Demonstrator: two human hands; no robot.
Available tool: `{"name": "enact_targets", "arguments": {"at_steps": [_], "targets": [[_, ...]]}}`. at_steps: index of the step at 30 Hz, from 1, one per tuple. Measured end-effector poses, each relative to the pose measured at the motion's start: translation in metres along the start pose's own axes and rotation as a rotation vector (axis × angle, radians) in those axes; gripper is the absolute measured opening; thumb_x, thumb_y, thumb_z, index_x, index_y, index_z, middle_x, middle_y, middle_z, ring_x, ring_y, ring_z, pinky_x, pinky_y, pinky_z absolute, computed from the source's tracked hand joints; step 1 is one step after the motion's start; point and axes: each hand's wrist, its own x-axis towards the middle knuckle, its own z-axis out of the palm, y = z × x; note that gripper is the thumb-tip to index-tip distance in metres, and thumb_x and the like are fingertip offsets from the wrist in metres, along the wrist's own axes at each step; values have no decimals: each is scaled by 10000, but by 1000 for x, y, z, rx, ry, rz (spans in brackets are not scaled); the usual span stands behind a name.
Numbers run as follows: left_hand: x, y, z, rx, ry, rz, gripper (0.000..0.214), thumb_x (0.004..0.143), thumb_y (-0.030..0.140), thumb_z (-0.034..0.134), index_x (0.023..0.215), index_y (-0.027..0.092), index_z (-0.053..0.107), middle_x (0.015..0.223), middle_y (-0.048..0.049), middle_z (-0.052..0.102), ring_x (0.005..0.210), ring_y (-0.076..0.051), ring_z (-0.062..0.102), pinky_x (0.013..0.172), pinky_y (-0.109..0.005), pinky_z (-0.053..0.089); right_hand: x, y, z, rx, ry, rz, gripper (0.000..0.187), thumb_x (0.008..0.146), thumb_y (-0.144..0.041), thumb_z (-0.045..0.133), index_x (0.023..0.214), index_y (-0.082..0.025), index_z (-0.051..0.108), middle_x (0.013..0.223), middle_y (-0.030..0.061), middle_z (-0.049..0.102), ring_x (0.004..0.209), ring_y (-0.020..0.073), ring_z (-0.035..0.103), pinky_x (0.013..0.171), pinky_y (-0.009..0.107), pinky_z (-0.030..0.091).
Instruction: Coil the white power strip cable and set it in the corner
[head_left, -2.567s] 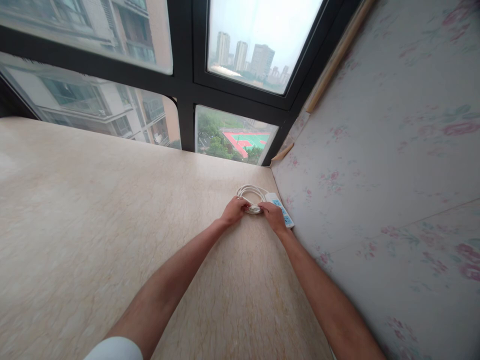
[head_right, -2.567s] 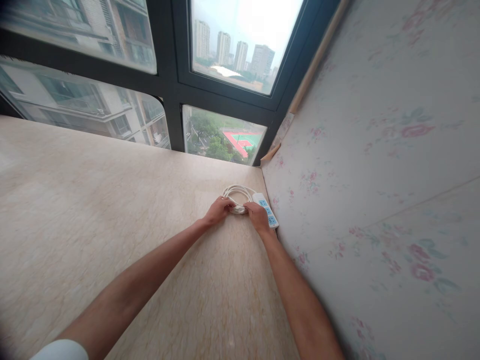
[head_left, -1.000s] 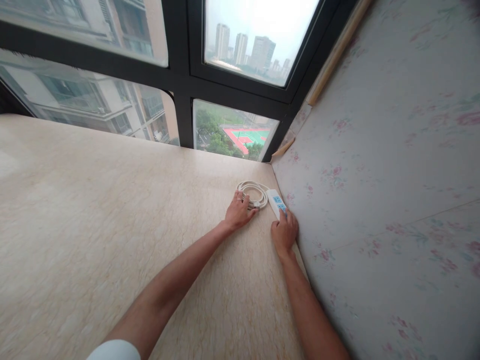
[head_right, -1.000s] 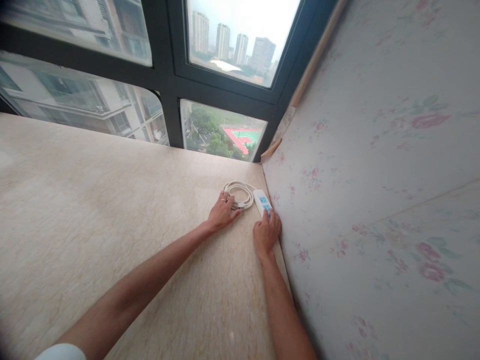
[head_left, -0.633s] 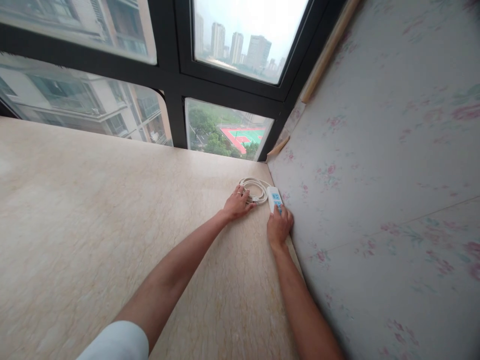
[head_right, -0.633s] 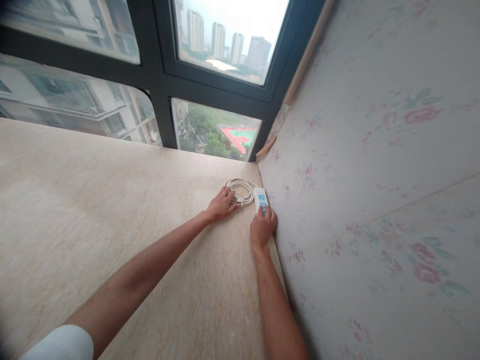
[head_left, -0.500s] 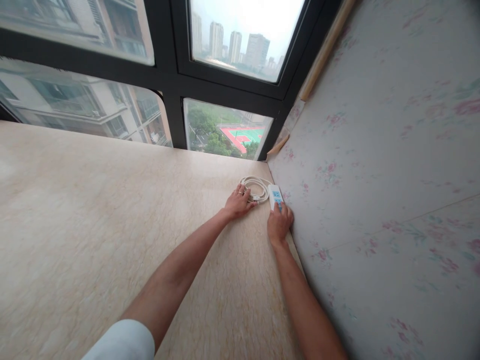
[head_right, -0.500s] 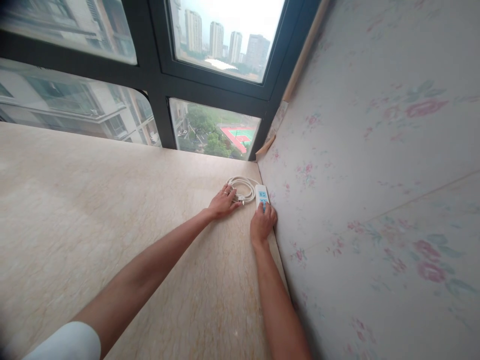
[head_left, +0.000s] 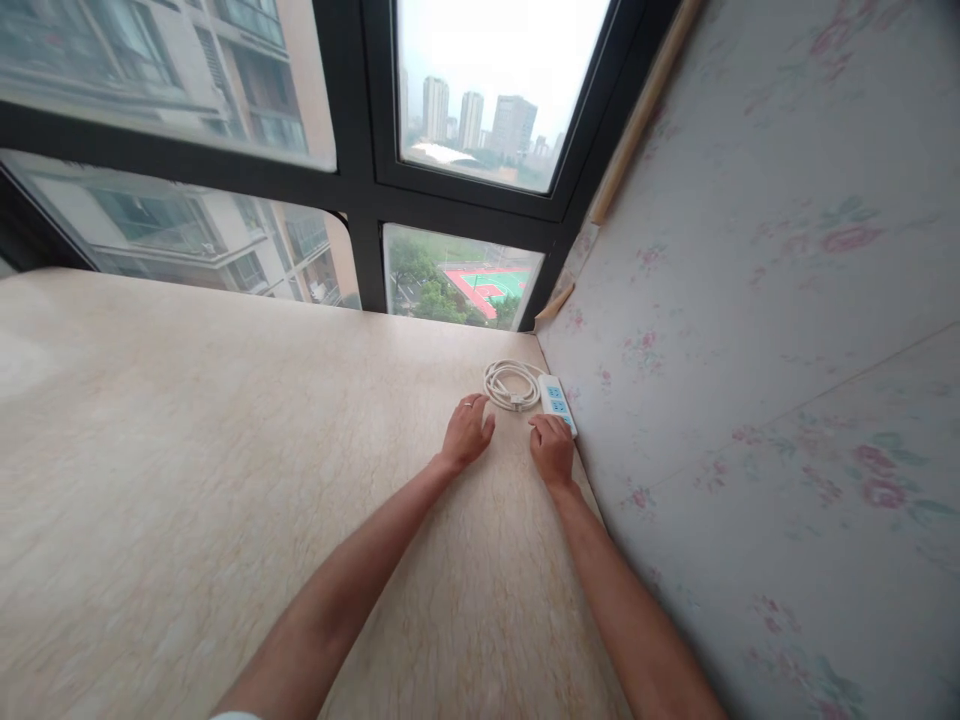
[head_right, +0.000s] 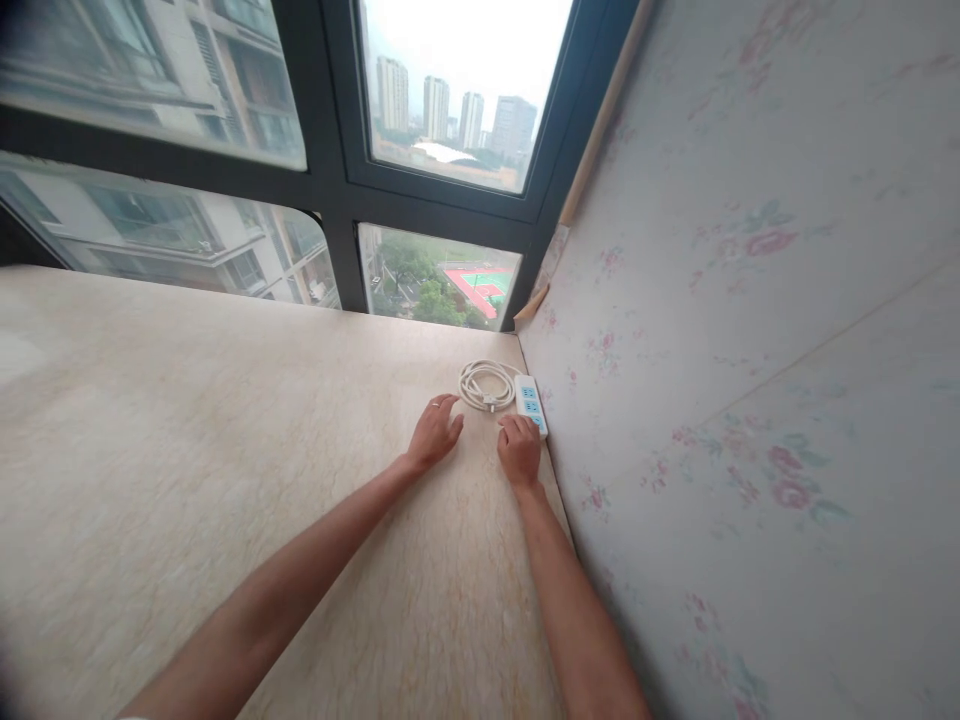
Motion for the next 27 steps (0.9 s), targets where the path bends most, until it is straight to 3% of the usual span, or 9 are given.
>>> {"name": "enact_targets", "arguments": {"at_steps": [4, 8, 13, 17, 22, 27], "targets": [[-35, 3, -27, -108, 3, -80, 241, 875, 168, 470, 1079, 155, 598, 1075, -119, 632, 1078, -230, 564, 964, -386, 458, -4, -6, -8, 118, -1, 64, 234, 801, -92, 445, 802, -159, 669, 852, 94, 700, 865, 217, 597, 864, 357, 437], [-54, -8, -59, -242, -22, -249, 197, 828, 143, 479, 957, 170, 625, 908, -78, 661, 871, -197, 617, 823, -350, 498, -22, -33, -20, 178, 40, 128, 220, 797, -130, 422, 703, -174, 616, 750, 81, 660, 780, 206, 584, 769, 331, 449], [-80, -14, -106, -290, -2, -331, 128, 836, 257, 487, 794, 172, 574, 715, -21, 613, 649, -148, 571, 619, -272, 456, -64, -101, -32, 308, -33, 174, 214, 745, -117, 401, 617, -196, 553, 579, -6, 570, 539, 137, 514, 543, 236, 394], [-114, -5, -140, -386, 28, -432, 228, 819, 364, 527, 679, 197, 461, 630, 24, 507, 582, -125, 482, 559, -245, 385, -91, -164, -35, 551, -237, 280, 208, 708, -114, 399, 572, -200, 531, 515, -29, 518, 489, 121, 465, 508, 225, 345], [-156, 3, -162, -396, 12, -484, 262, 792, 377, 539, 630, 198, 436, 599, 35, 463, 571, -120, 436, 561, -244, 346, -106, -212, -32, 594, -439, 233, 222, 704, -105, 414, 566, -197, 562, 564, -11, 580, 556, 130, 521, 560, 230, 344], [-171, 6, -169, -433, 78, -533, 275, 788, 398, 536, 632, 200, 426, 598, 39, 442, 567, -118, 418, 556, -244, 337, -111, -217, -32, 512, -429, 186, 230, 719, -102, 422, 588, -200, 583, 600, -1, 608, 592, 141, 543, 597, 239, 357]]}}
